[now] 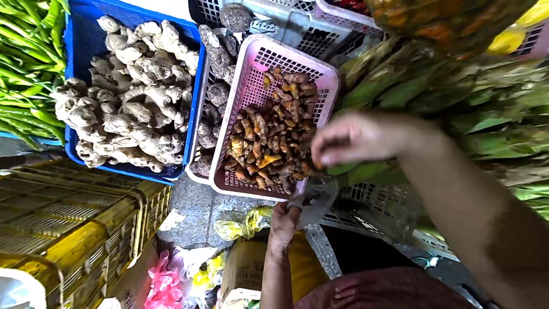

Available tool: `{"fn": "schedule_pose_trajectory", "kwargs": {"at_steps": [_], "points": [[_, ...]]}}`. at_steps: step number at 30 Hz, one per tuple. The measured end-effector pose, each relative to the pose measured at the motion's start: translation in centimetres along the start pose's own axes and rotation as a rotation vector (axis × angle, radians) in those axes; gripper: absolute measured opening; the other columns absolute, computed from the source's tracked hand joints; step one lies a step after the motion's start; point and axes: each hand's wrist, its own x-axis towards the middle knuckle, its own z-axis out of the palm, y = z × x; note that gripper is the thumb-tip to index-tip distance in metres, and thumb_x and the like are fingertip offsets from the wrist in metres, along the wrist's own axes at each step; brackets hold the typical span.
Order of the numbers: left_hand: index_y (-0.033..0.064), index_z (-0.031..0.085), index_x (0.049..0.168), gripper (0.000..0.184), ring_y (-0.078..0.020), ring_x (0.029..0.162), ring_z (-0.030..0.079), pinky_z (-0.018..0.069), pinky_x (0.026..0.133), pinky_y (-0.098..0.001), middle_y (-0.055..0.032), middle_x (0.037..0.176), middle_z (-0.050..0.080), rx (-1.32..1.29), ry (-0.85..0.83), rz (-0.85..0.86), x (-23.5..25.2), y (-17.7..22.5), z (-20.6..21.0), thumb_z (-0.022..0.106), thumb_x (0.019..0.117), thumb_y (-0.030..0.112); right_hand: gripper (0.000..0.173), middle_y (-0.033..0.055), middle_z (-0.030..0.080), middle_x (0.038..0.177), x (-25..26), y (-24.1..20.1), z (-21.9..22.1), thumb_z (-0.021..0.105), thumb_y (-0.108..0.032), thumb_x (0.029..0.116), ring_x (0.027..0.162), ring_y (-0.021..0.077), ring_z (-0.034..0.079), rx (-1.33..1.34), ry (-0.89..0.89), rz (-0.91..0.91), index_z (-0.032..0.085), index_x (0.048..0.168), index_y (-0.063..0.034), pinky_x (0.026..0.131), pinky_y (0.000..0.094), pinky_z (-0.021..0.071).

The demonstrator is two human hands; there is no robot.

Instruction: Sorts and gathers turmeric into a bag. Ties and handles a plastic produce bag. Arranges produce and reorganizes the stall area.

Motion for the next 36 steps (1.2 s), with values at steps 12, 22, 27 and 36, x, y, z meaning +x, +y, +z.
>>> {"fn": "schedule_pose_trajectory", "kwargs": {"at_steps": [12, 22, 27, 36], "points": [[-0.0023, 0.06, 0.113, 0.026, 0.0002, 0.052, 0.049, 0.0428, 0.049, -0.0153, 0.0013, 0.073, 0.062, -0.087, -0.029, -0.038, -0.7, 0.4, 0.4, 0.053, 0.0888, -0.007, 0.042, 0.0243, 0.058, 0.139, -2.7, 4.4, 16.0, 0.047, -0.02, 0.1088, 0.131, 0.036, 0.057, -0.09, -0.035, 0.806, 0.048, 0.144, 0.0032, 0.112, 0.0496, 0.0426], [-0.0025, 0.06, 0.121, 0.033, 0.0018, 0.05, 0.047, 0.0416, 0.047, -0.0143, 0.0035, 0.071, 0.059, -0.08, -0.033, -0.02, -0.5, 0.4, 0.4, 0.049, 0.0903, -0.01, 0.04, 0.0201, 0.057, 0.141, 9.8, -1.1, 0.0, 0.055, -0.008, 0.1006, 0.134, 0.037, 0.051, -0.648, 0.495, 0.23, 0.059, 0.14, -0.0051, 0.112, 0.0505, 0.0408], [-0.0035, 0.062, 0.119, 0.032, 0.0013, 0.049, 0.046, 0.0409, 0.047, -0.0144, 0.0033, 0.068, 0.059, -0.083, -0.025, -0.02, -0.5, 0.4, 0.6, 0.05, 0.089, -0.01, 0.038, 0.0204, 0.053, 0.143, 15.2, 1.7, 0.2, 0.048, 0.004, 0.1001, 0.136, 0.0428, 0.046, -0.927, 0.463, 0.354, 0.06, 0.136, -0.0022, 0.108, 0.0549, 0.0402], [0.0011, 0.061, 0.097, 0.018, 0.0012, 0.047, 0.046, 0.0398, 0.046, -0.0143, 0.0049, 0.062, 0.056, -0.112, -0.033, -0.028, -0.1, 0.3, 0.4, 0.05, 0.0882, -0.01, 0.031, 0.0241, 0.051, 0.143, 15.1, 0.5, -1.7, 0.049, -0.001, 0.103, 0.129, 0.0422, 0.054, -0.809, 0.318, 0.32, 0.065, 0.129, -0.0011, 0.104, 0.0517, 0.0482]]}}
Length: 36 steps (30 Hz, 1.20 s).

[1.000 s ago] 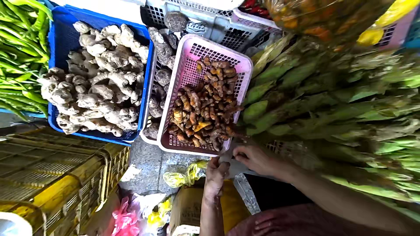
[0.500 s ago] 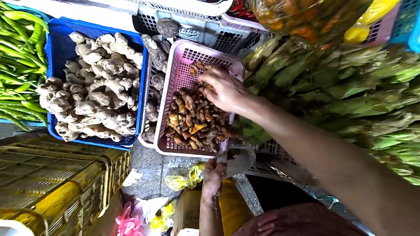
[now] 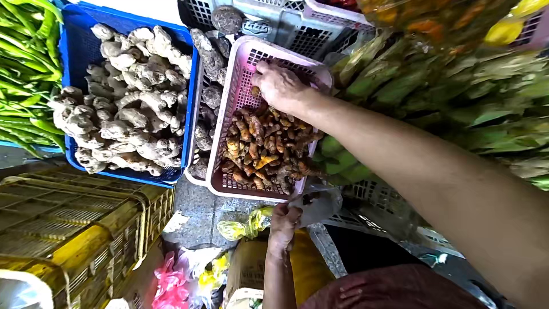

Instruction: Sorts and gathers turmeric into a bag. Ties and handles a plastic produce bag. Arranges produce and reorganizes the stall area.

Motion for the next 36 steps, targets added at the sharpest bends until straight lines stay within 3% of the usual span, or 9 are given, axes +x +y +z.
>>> {"fn": "schedule_pose_trajectory", "kwargs": {"at_steps": [5, 8, 11, 15, 21, 26, 29, 32, 36], "points": [[0.001, 0.06, 0.096, 0.017, 0.0009, 0.047, 0.046, 0.0393, 0.046, -0.0144, 0.0041, 0.062, 0.056, 0.002, 0.016, -0.011, -0.1, 0.1, 0.0, 0.05, 0.0883, -0.011, 0.026, 0.0225, 0.054, 0.137, 0.2, 0.5, -0.5, 0.055, 0.0, 0.0987, 0.124, 0.0378, 0.058, 0.075, -0.098, -0.016, 0.068, 0.121, -0.0005, 0.105, 0.0492, 0.0482], [0.0013, 0.06, 0.093, 0.016, 0.0007, 0.047, 0.046, 0.039, 0.045, -0.0146, 0.0037, 0.062, 0.055, -0.008, 0.023, -0.014, 0.0, 0.0, 0.0, 0.05, 0.0882, -0.011, 0.036, 0.0222, 0.053, 0.139, -0.2, 0.4, -1.0, 0.064, -0.011, 0.0982, 0.128, 0.0368, 0.055, 0.221, -0.111, 0.044, 0.062, 0.134, -0.0063, 0.107, 0.0501, 0.045], [-0.0001, 0.061, 0.094, 0.016, 0.0007, 0.047, 0.046, 0.0395, 0.045, -0.0141, 0.003, 0.062, 0.056, -0.015, 0.031, -0.005, 0.0, -0.1, 0.1, 0.051, 0.0874, -0.011, 0.039, 0.0241, 0.047, 0.145, 0.0, -0.5, -0.1, 0.071, -0.018, 0.0953, 0.127, 0.0422, 0.055, 0.163, -0.106, 0.006, 0.064, 0.133, -0.0113, 0.103, 0.0556, 0.0485], [-0.0005, 0.06, 0.098, 0.017, 0.0006, 0.048, 0.046, 0.04, 0.046, -0.0143, 0.0031, 0.064, 0.056, 0.003, 0.034, -0.012, -0.1, -0.2, 0.0, 0.051, 0.0885, -0.011, 0.036, 0.0268, 0.049, 0.143, 0.6, -0.7, -0.4, 0.064, -0.012, 0.1001, 0.127, 0.0447, 0.055, 0.012, -0.199, -0.081, 0.06, 0.136, -0.0082, 0.104, 0.0556, 0.0468], [0.0006, 0.06, 0.094, 0.016, 0.0005, 0.047, 0.046, 0.0401, 0.045, -0.0142, 0.0032, 0.062, 0.056, 0.005, 0.032, -0.006, -0.1, 0.1, 0.1, 0.051, 0.0877, -0.011, 0.041, 0.0244, 0.054, 0.14, 0.5, -0.4, -1.3, 0.063, 0.001, 0.094, 0.128, 0.0429, 0.055, -0.082, -0.224, -0.019, 0.062, 0.135, -0.005, 0.105, 0.056, 0.0456], [-0.0002, 0.058, 0.099, 0.016, 0.0007, 0.048, 0.047, 0.0411, 0.046, -0.0142, 0.0033, 0.063, 0.056, 0.04, 0.023, -0.006, 0.0, 0.1, -0.2, 0.05, 0.0917, -0.012, 0.034, 0.0214, 0.066, 0.123, 0.1, 1.1, -2.0, 0.073, -0.007, 0.0915, 0.116, 0.0366, 0.063, 0.266, -0.086, -0.012, 0.067, 0.124, -0.0004, 0.102, 0.0539, 0.0477], [-0.0003, 0.059, 0.098, 0.016, 0.0008, 0.048, 0.047, 0.0412, 0.046, -0.014, 0.0032, 0.064, 0.057, 0.035, 0.019, -0.005, -0.1, 0.2, -0.3, 0.05, 0.0907, -0.012, 0.029, 0.0117, 0.069, 0.099, -4.2, 2.3, -3.6, 0.075, -0.007, 0.0862, 0.085, 0.0182, 0.066, 0.577, 0.076, -0.139, 0.067, 0.113, -0.0013, 0.08, 0.0378, 0.0552], [-0.0002, 0.06, 0.096, 0.016, 0.0007, 0.048, 0.048, 0.0415, 0.046, -0.0134, 0.0033, 0.062, 0.057, 0.01, 0.016, -0.005, 0.0, 0.2, -0.2, 0.05, 0.0903, -0.012, 0.027, 0.004, 0.07, 0.088, -12.4, 2.6, -3.7, 0.075, -0.003, 0.0772, 0.073, 0.0077, 0.065, 0.777, 0.021, -0.269, 0.069, 0.103, -0.0031, 0.065, 0.0261, 0.0566], [0.0, 0.06, 0.094, 0.016, 0.0004, 0.048, 0.048, 0.0417, 0.046, -0.0141, 0.0028, 0.062, 0.057, 0.001, 0.027, -0.014, -0.2, 0.4, 0.1, 0.05, 0.0899, -0.012, 0.024, 0.0096, 0.068, 0.102, -20.6, 2.9, 2.2, 0.074, -0.002, 0.0832, 0.084, 0.0112, 0.066, 0.918, -0.359, -0.131, 0.07, 0.107, 0.0, 0.074, 0.0263, 0.0573]]}}
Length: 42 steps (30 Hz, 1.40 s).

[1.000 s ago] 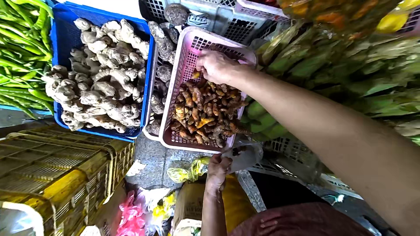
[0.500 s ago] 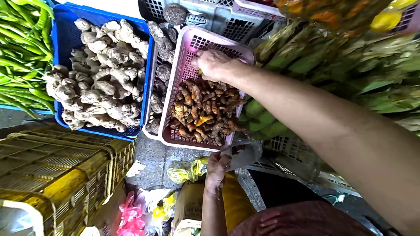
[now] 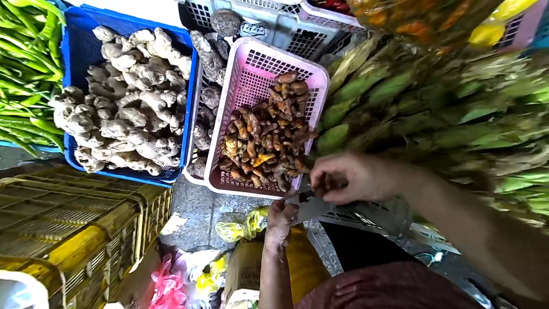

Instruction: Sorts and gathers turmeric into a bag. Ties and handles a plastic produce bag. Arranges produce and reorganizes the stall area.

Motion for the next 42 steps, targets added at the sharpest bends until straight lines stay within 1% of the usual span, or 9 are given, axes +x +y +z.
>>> {"fn": "schedule_pose_trajectory", "kwargs": {"at_steps": [6, 10, 16, 19, 24, 28, 30, 34, 42], "points": [[-0.0007, 0.061, 0.097, 0.017, 0.0004, 0.048, 0.048, 0.0421, 0.046, -0.0145, 0.0024, 0.064, 0.058, 0.015, 0.017, 0.021, -0.1, 0.0, 0.2, 0.05, 0.0899, -0.011, 0.038, 0.0208, 0.058, 0.141, 0.5, 4.5, 6.2, 0.052, 0.002, 0.0996, 0.129, 0.0391, 0.057, -0.41, -0.163, 0.305, 0.061, 0.137, -0.002, 0.11, 0.054, 0.0446], [0.0, 0.062, 0.097, 0.018, 0.001, 0.048, 0.049, 0.0423, 0.047, -0.0145, 0.0041, 0.062, 0.058, 0.019, 0.02, 0.015, -0.1, -0.2, 0.0, 0.049, 0.0889, -0.011, 0.02, 0.0135, 0.072, 0.106, 1.3, 0.2, 3.2, 0.06, -0.01, 0.0963, 0.092, 0.0229, 0.068, -0.334, 0.22, 0.02, 0.074, 0.11, -0.0042, 0.083, 0.0403, 0.0562], [-0.0027, 0.061, 0.107, 0.022, 0.0007, 0.049, 0.048, 0.042, 0.047, -0.0141, 0.0019, 0.067, 0.059, 0.018, 0.028, 0.022, -0.3, 0.0, 0.1, 0.049, 0.0898, -0.011, 0.038, 0.0183, 0.062, 0.122, 8.9, -1.0, 0.5, 0.08, -0.007, 0.085, 0.113, 0.0404, 0.06, -0.839, 0.2, -0.126, 0.071, 0.121, -0.0129, 0.087, 0.0516, 0.0558], [0.0, 0.06, 0.101, 0.02, 0.0007, 0.048, 0.048, 0.0416, 0.046, -0.0145, 0.0035, 0.064, 0.058, 0.013, 0.023, 0.017, -0.2, -0.3, 0.1, 0.049, 0.0904, -0.012, 0.018, 0.0206, 0.064, 0.115, 12.4, -0.9, -2.7, 0.059, 0.0, 0.0969, 0.108, 0.0388, 0.065, -0.8, 0.377, -0.257, 0.07, 0.111, -0.0035, 0.086, 0.0516, 0.0568], [0.0004, 0.061, 0.099, 0.02, 0.0006, 0.048, 0.047, 0.0412, 0.046, -0.0146, 0.0034, 0.064, 0.058, -0.017, 0.004, 0.028, 0.0, -0.6, -0.3, 0.049, 0.0887, -0.012, 0.021, 0.0214, 0.06, 0.127, 15.8, -5.4, -8.2, 0.057, -0.005, 0.1007, 0.119, 0.0351, 0.061, -0.72, 0.436, -0.073, 0.07, 0.116, -0.0002, 0.104, 0.0482, 0.0478], [0.0021, 0.059, 0.09, 0.016, 0.0, 0.047, 0.048, 0.0417, 0.046, -0.0146, 0.0031, 0.062, 0.057, -0.019, 0.01, 0.007, 0.1, -0.3, -0.3, 0.05, 0.0889, -0.011, 0.022, 0.0149, 0.065, 0.104, 9.4, -7.5, -5.3, 0.078, -0.025, 0.0893, 0.099, 0.0335, 0.065, -0.765, 0.184, 0.092, 0.072, 0.099, -0.0067, 0.084, 0.0559, 0.0533], [0.0032, 0.059, 0.084, 0.018, 0.0, 0.046, 0.047, 0.0409, 0.046, -0.0147, 0.0035, 0.059, 0.056, -0.024, 0.012, -0.004, 0.1, -0.1, -0.3, 0.05, 0.089, -0.011, 0.034, 0.0127, 0.065, 0.109, 6.9, -4.6, -1.2, 0.085, -0.031, 0.083, 0.105, 0.0342, 0.064, -0.863, 0.042, 0.129, 0.071, 0.105, -0.0094, 0.085, 0.0537, 0.0548], [0.0046, 0.059, 0.084, 0.019, 0.0003, 0.046, 0.047, 0.0412, 0.046, -0.0144, 0.0042, 0.059, 0.056, -0.027, 0.006, -0.014, 0.3, -0.1, -0.5, 0.049, 0.0886, -0.011, 0.048, 0.0143, 0.067, 0.114, 7.3, 2.3, 1.6, 0.089, -0.036, 0.0721, 0.114, 0.0395, 0.059, -0.974, 0.307, -0.241, 0.073, 0.11, -0.0115, 0.094, 0.0555, 0.0477], [0.004, 0.058, 0.084, 0.019, 0.0003, 0.046, 0.047, 0.0415, 0.045, -0.0144, 0.0035, 0.059, 0.056, -0.016, 0.02, -0.011, 0.2, 0.1, -0.1, 0.049, 0.0896, -0.012, 0.025, 0.0212, 0.067, 0.117, 13.4, -0.6, -3.2, 0.073, -0.024, 0.0923, 0.117, 0.0418, 0.06, -0.711, 0.578, -0.277, 0.073, 0.107, -0.003, 0.1, 0.0551, 0.0482]]}}
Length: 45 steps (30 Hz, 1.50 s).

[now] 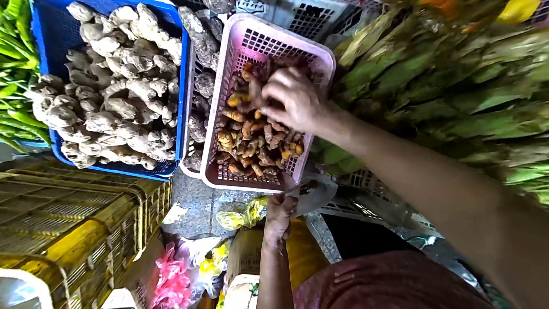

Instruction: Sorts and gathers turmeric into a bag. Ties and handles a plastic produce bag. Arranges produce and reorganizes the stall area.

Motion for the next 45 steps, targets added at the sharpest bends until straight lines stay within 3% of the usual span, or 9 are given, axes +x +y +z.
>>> {"fn": "schedule_pose_trajectory", "kwargs": {"at_steps": [5, 10, 14, 21, 27, 31, 36, 42, 45], "points": [[0.0033, 0.059, 0.085, 0.019, 0.0001, 0.046, 0.048, 0.0419, 0.045, -0.0148, 0.0033, 0.06, 0.057, 0.002, 0.01, 0.002, -0.1, 0.0, -0.1, 0.049, 0.0897, -0.012, 0.034, 0.0194, 0.063, 0.131, 2.2, 0.2, -3.2, 0.063, -0.027, 0.1018, 0.127, 0.0365, 0.057, 0.032, -0.149, 0.242, 0.069, 0.126, -0.0028, 0.108, 0.0514, 0.0431], [0.0049, 0.058, 0.08, 0.021, 0.0003, 0.045, 0.045, 0.0392, 0.045, -0.0146, 0.004, 0.057, 0.054, -0.025, -0.018, -0.007, 0.4, 0.0, -0.1, 0.049, 0.09, -0.012, 0.035, 0.0222, 0.061, 0.122, -3.8, -1.8, -3.0, 0.081, -0.02, 0.0878, 0.118, 0.0423, 0.058, -0.09, -0.242, 0.381, 0.07, 0.116, -0.002, 0.097, 0.0558, 0.0503], [0.0043, 0.058, 0.082, 0.02, 0.0001, 0.046, 0.045, 0.0396, 0.045, -0.0145, 0.0033, 0.059, 0.055, -0.025, -0.032, -0.001, 0.5, 0.0, -0.2, 0.049, 0.0909, -0.012, 0.027, 0.0244, 0.064, 0.11, -4.6, 0.4, 0.5, 0.079, -0.019, 0.0895, 0.103, 0.0411, 0.065, -0.036, -0.12, 0.285, 0.07, 0.101, 0.0036, 0.088, 0.0533, 0.0542], [0.0054, 0.057, 0.079, 0.022, 0.0002, 0.045, 0.045, 0.0398, 0.045, -0.0146, 0.0041, 0.057, 0.053, -0.009, -0.031, -0.007, 0.3, 0.1, 0.0, 0.048, 0.0912, -0.011, 0.02, 0.0147, 0.068, 0.113, -5.6, -0.6, -0.1, 0.075, -0.014, 0.0906, 0.115, 0.0394, 0.058, -0.067, -0.316, 0.2, 0.076, 0.11, -0.0084, 0.096, 0.0527, 0.0497], [0.0048, 0.058, 0.08, 0.021, 0.0, 0.045, 0.045, 0.0399, 0.044, -0.0148, 0.0036, 0.057, 0.054, -0.002, -0.016, -0.012, 0.4, 0.0, 0.0, 0.05, 0.0914, -0.011, 0.013, 0.0105, 0.071, 0.101, -5.2, -3.2, 1.0, 0.069, -0.013, 0.0898, 0.103, 0.0331, 0.064, 0.087, -0.099, 0.001, 0.079, 0.097, -0.0103, 0.087, 0.0489, 0.0529], [0.0036, 0.057, 0.085, 0.018, 0.0003, 0.046, 0.046, 0.0397, 0.045, -0.0142, 0.0033, 0.059, 0.054, 0.019, -0.005, -0.015, 0.4, 0.0, 0.0, 0.049, 0.0928, -0.01, 0.026, 0.0143, 0.066, 0.121, -2.5, -5.0, 4.3, 0.064, -0.015, 0.0975, 0.112, 0.0367, 0.06, 0.054, -0.182, -0.09, 0.075, 0.121, -0.0127, 0.094, 0.0509, 0.0485], [0.0025, 0.059, 0.088, 0.015, 0.0003, 0.047, 0.047, 0.0415, 0.046, -0.0145, 0.0038, 0.062, 0.056, 0.028, -0.017, 0.004, 0.3, -0.1, -0.3, 0.05, 0.0921, -0.01, 0.015, 0.0126, 0.069, 0.111, -4.6, -3.2, 3.9, 0.066, -0.011, 0.0931, 0.113, 0.0367, 0.061, 0.008, -0.177, -0.137, 0.079, 0.098, -0.0111, 0.093, 0.0523, 0.0504], [0.0032, 0.058, 0.087, 0.016, 0.0008, 0.046, 0.046, 0.0404, 0.045, -0.0139, 0.0041, 0.06, 0.055, 0.007, -0.032, 0.009, 0.3, -0.4, -0.2, 0.05, 0.0919, -0.01, 0.02, 0.0137, 0.07, 0.108, -3.3, -3.6, 3.0, 0.065, -0.008, 0.09, 0.105, 0.0356, 0.063, 0.053, -0.147, -0.093, 0.079, 0.104, -0.0114, 0.09, 0.0503, 0.0513], [0.0039, 0.058, 0.085, 0.018, 0.0009, 0.046, 0.045, 0.04, 0.045, -0.0139, 0.0047, 0.059, 0.054, 0.009, -0.034, 0.007, 0.3, -0.2, -0.1, 0.05, 0.0915, -0.01, 0.032, 0.0178, 0.064, 0.121, -1.7, -4.6, 3.9, 0.075, -0.021, 0.0909, 0.112, 0.0399, 0.059, -0.02, -0.254, -0.132, 0.074, 0.122, -0.0157, 0.094, 0.0538, 0.0475]]}}
